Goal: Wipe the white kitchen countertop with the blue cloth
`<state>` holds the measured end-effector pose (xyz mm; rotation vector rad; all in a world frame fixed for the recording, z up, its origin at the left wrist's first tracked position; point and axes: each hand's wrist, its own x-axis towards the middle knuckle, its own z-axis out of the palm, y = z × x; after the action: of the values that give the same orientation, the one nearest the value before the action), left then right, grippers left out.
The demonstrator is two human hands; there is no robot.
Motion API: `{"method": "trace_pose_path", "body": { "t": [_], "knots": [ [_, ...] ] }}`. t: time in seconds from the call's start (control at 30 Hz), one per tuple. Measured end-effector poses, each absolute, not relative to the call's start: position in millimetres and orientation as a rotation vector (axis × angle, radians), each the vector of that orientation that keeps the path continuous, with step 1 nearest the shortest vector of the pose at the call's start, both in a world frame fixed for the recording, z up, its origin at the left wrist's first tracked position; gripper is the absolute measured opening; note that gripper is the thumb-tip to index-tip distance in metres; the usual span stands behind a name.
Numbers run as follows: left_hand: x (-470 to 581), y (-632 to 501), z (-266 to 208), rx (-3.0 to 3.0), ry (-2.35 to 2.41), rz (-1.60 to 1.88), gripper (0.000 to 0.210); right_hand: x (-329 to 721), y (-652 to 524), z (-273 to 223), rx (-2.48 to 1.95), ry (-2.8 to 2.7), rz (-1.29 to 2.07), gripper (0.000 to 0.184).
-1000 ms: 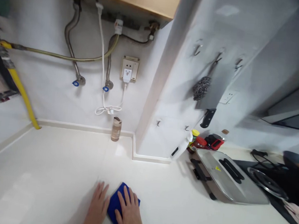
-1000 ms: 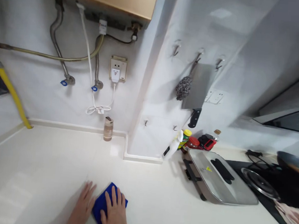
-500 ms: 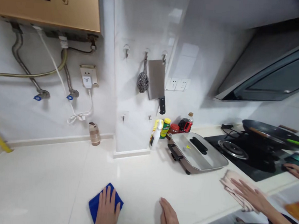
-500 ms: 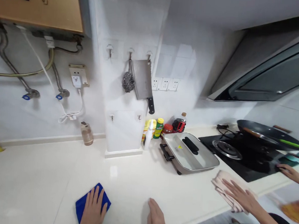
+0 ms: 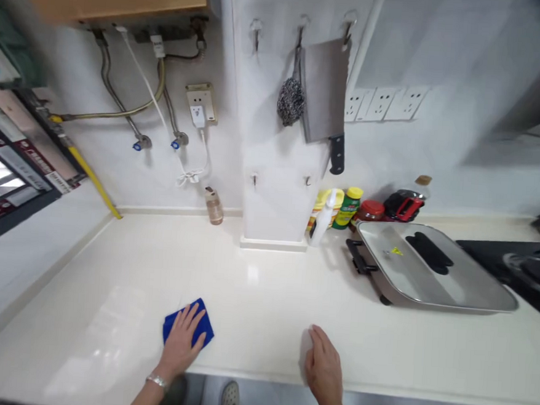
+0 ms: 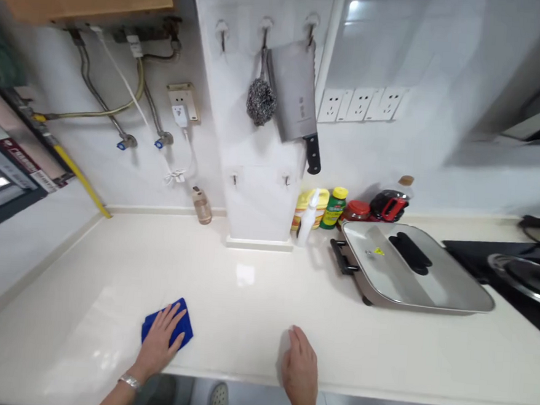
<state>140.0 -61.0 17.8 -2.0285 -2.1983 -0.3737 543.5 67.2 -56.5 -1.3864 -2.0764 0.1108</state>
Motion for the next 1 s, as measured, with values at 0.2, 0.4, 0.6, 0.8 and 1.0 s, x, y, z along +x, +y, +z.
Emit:
{"method": "trace_pose_path", "body": {
  "t": [0.2, 0.4, 0.6, 0.8, 1.0],
  "knots": [
    [89.0, -174.0, 22.6, -1.788, -2.454, -0.341, 0.053, 544.3, 62.7, -50.7, -1.367, -2.061, 0.091, 0.047],
    [96.4, -221.0, 21.1, -1.506, -2.562, -0.276, 0.054, 547.8, 61.8, -57.5, -1.355, -2.078, 0.058, 0.048],
    [103.0, -215.2, 17.0, -1.479, -2.544, -0.218, 0.054, 548.5, 59.7, -59.2, -1.299, -2.083, 0.007, 0.049],
    [90.3, -193.9, 6.5, -1.512, -2.516, -0.201, 0.054, 547.4, 59.0, -59.4, -1.304, -2.087, -0.022, 0.048],
    [86.9, -142.6, 0.2, -1.571, -2.44, -0.234, 0.056, 544.3, 61.3, -62.0, -1.292, -2.085, -0.066, 0.048]
  ]
}}
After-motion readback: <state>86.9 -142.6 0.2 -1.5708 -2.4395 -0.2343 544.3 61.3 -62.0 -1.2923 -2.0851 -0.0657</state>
